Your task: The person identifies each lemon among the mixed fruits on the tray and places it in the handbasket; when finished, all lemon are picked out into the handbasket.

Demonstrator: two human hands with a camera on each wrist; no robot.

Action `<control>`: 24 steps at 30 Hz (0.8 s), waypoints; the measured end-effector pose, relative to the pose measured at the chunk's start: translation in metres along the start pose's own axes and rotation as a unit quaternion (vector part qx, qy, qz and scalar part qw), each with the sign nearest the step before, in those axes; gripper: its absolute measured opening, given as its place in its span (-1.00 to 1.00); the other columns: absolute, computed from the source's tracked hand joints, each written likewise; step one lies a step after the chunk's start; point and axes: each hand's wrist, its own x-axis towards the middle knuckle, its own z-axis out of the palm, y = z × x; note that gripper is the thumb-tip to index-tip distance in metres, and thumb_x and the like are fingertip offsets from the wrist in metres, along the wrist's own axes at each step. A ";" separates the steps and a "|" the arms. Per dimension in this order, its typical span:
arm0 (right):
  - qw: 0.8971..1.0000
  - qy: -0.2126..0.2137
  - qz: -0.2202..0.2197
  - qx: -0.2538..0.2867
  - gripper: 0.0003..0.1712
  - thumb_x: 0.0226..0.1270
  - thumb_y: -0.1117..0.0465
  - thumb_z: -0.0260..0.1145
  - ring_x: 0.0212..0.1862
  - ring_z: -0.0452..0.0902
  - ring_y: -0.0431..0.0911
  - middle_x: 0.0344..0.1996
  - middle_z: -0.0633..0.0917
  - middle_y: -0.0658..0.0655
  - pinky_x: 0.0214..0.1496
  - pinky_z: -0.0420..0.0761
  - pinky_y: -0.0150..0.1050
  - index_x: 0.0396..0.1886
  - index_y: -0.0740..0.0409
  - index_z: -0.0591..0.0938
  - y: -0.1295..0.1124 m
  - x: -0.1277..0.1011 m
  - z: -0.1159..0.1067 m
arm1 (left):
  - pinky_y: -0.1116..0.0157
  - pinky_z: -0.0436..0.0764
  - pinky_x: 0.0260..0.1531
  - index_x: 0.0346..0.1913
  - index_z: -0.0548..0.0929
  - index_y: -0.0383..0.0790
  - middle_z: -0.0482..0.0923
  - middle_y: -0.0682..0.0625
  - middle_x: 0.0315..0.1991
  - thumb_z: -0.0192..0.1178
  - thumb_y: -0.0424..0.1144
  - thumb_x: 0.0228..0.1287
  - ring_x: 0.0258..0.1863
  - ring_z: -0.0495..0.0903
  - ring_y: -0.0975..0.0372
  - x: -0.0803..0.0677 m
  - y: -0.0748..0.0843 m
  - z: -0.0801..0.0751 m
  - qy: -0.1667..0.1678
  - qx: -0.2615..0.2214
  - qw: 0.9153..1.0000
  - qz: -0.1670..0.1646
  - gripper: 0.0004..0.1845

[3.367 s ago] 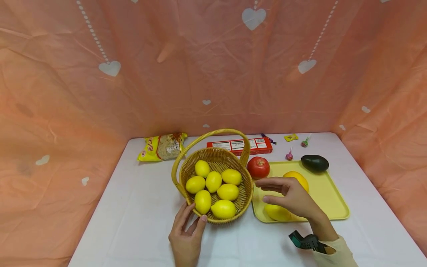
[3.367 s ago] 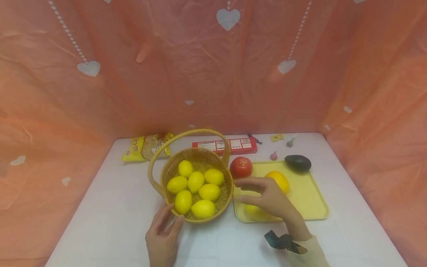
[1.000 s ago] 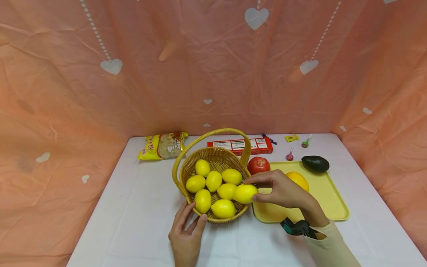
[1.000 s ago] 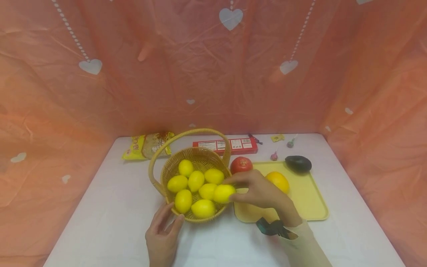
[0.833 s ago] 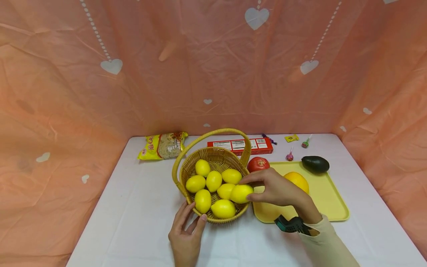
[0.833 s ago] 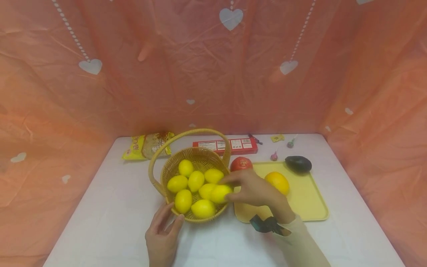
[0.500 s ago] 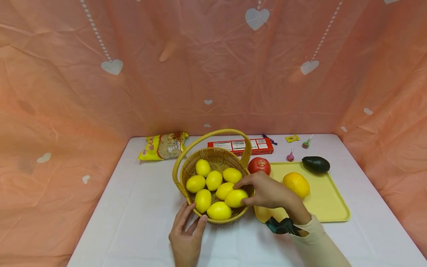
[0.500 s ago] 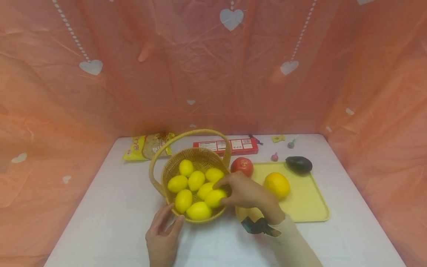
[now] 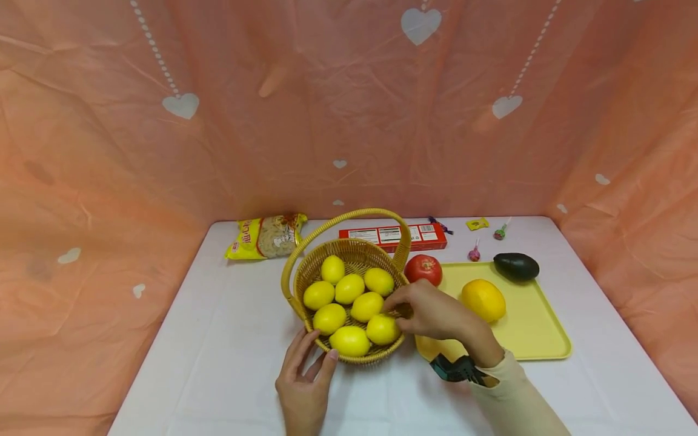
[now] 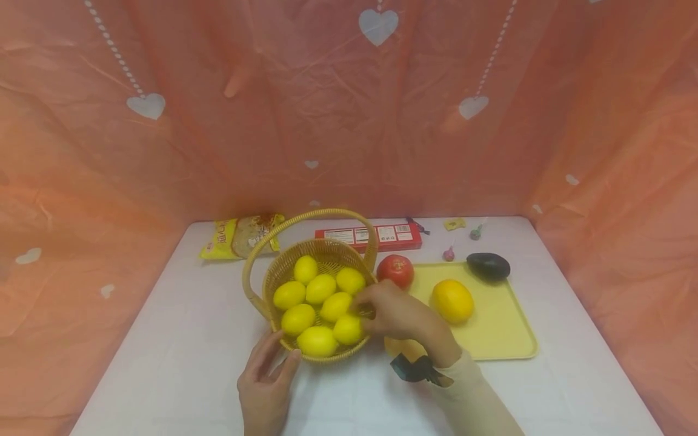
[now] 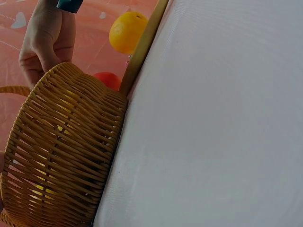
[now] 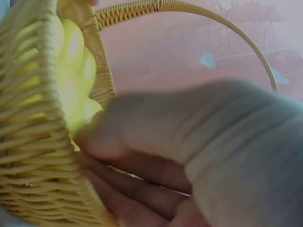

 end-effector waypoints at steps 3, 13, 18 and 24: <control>1.000 0.015 -0.003 -0.001 -0.57 0.34 0.34 0.52 0.03 0.78 0.03 0.11 0.85 0.16 0.13 0.89 -0.04 0.20 0.22 0.81 -0.001 -0.001 -0.001 | 0.32 0.79 0.14 0.28 0.75 -0.35 0.48 -0.30 0.49 0.55 -0.52 0.29 0.28 0.67 0.39 0.000 0.001 0.000 -0.001 0.001 1.000 0.000 -0.51; 0.995 0.099 0.013 0.011 -0.64 0.46 0.22 0.54 0.12 0.77 0.04 0.11 0.86 0.08 0.23 0.84 0.11 0.20 0.08 0.83 0.010 -0.017 -0.016 | 0.33 0.78 0.18 0.23 0.77 -0.37 0.52 -0.28 0.45 0.52 -0.50 0.33 0.29 0.67 0.39 0.000 0.004 -0.001 -0.002 0.019 1.000 0.021 -0.58; 0.983 0.180 0.004 -0.032 -0.65 0.43 0.26 0.56 0.04 0.80 -0.01 0.03 0.88 0.00 0.20 0.82 0.14 0.17 0.03 0.85 0.019 -0.034 -0.032 | 0.35 0.77 0.21 0.10 0.81 -0.39 0.63 -0.25 0.35 0.45 -0.59 0.34 0.33 0.67 0.26 0.015 0.018 -0.018 0.009 0.085 0.990 0.117 -0.70; 0.947 0.300 -0.010 -0.112 -0.60 0.31 0.28 0.63 0.05 0.83 0.07 0.03 0.89 0.08 0.12 0.82 -0.05 0.15 0.06 0.85 0.018 -0.055 -0.065 | 0.53 0.70 0.24 0.09 0.84 -0.38 0.73 -0.29 0.23 0.41 -0.64 0.25 0.29 0.67 0.33 0.081 0.064 -0.049 0.020 0.162 0.941 0.297 -0.64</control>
